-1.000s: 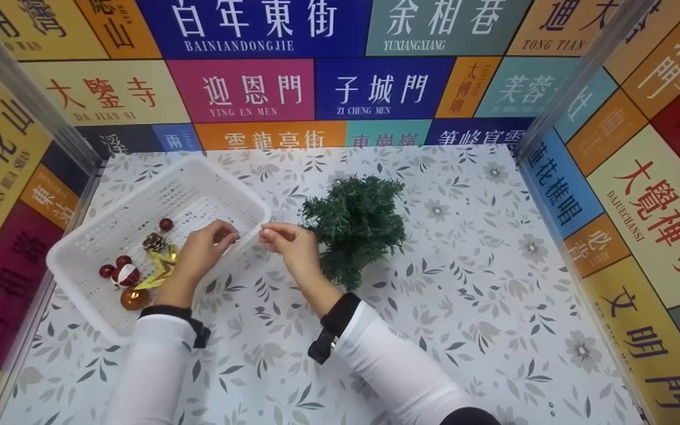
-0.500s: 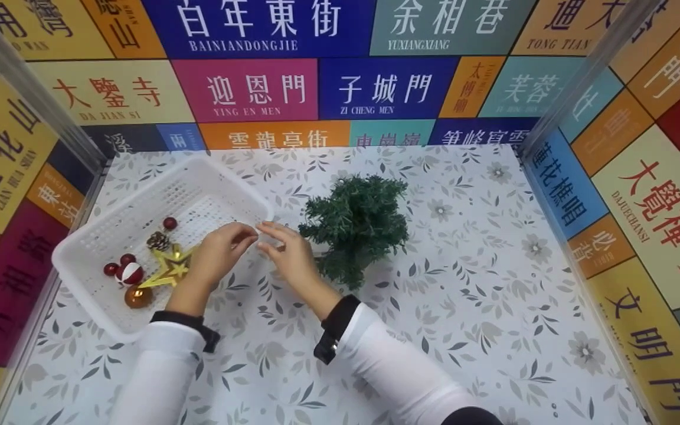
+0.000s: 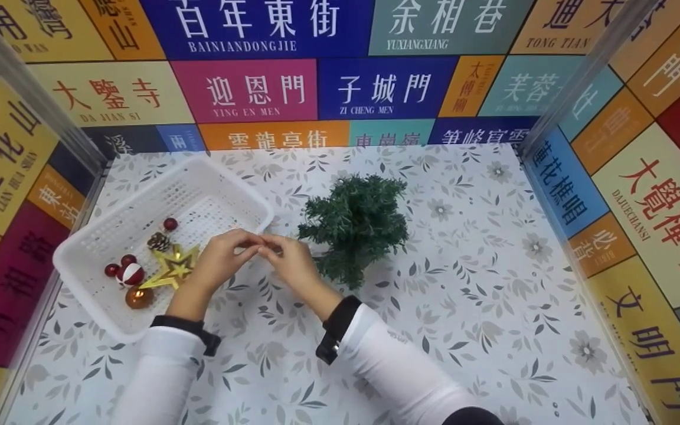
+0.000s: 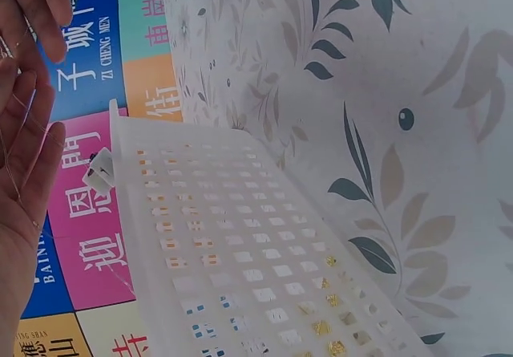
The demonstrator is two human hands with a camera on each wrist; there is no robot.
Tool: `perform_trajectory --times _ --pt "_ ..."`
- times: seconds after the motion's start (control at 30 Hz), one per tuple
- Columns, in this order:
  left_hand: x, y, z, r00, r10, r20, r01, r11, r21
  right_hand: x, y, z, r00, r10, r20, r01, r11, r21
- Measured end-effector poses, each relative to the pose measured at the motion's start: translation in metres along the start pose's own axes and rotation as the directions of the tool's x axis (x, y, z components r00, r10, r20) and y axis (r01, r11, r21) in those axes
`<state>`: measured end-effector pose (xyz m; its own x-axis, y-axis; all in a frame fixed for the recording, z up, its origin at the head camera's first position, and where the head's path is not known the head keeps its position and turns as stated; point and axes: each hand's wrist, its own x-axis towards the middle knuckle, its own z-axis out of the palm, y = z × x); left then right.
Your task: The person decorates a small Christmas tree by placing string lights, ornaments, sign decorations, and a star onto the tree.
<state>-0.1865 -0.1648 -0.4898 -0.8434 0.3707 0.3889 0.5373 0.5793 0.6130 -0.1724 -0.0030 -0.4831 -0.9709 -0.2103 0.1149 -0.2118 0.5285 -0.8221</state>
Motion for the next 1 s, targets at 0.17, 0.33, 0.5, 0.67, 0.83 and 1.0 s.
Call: perform_trajectory --times 0.17,0.33,0.5,0.67,0.83,1.0 --pt "-0.003 0.0 -0.001 1.0 0.017 -0.021 -0.017 1.0 0.002 0.0 0.0 -0.003 0.999 0.023 -0.042 -0.023 1.0 -0.004" --pt "-0.003 -0.001 0.0 0.997 0.05 -0.065 -0.049 0.999 0.012 0.0 -0.002 -0.009 0.998 0.051 -0.045 -0.05 0.999 0.009" --pt "-0.004 -0.004 -0.002 0.999 0.008 -0.047 -0.009 1.0 -0.002 -0.001 -0.001 -0.013 0.995 0.04 -0.086 -0.037 0.999 0.036" --pt "-0.008 -0.011 -0.005 0.997 -0.071 -0.002 0.071 0.997 0.042 -0.001 -0.001 -0.015 0.989 0.045 -0.138 -0.032 0.995 0.092" --pt "-0.015 -0.018 -0.005 0.994 -0.107 0.003 0.106 0.99 0.097 0.0 -0.002 -0.017 0.985 0.081 -0.156 -0.056 0.986 0.156" --pt "-0.019 -0.019 -0.001 0.997 -0.081 0.008 0.08 0.991 0.106 0.0 -0.003 -0.019 0.981 0.123 -0.153 -0.094 0.978 0.186"
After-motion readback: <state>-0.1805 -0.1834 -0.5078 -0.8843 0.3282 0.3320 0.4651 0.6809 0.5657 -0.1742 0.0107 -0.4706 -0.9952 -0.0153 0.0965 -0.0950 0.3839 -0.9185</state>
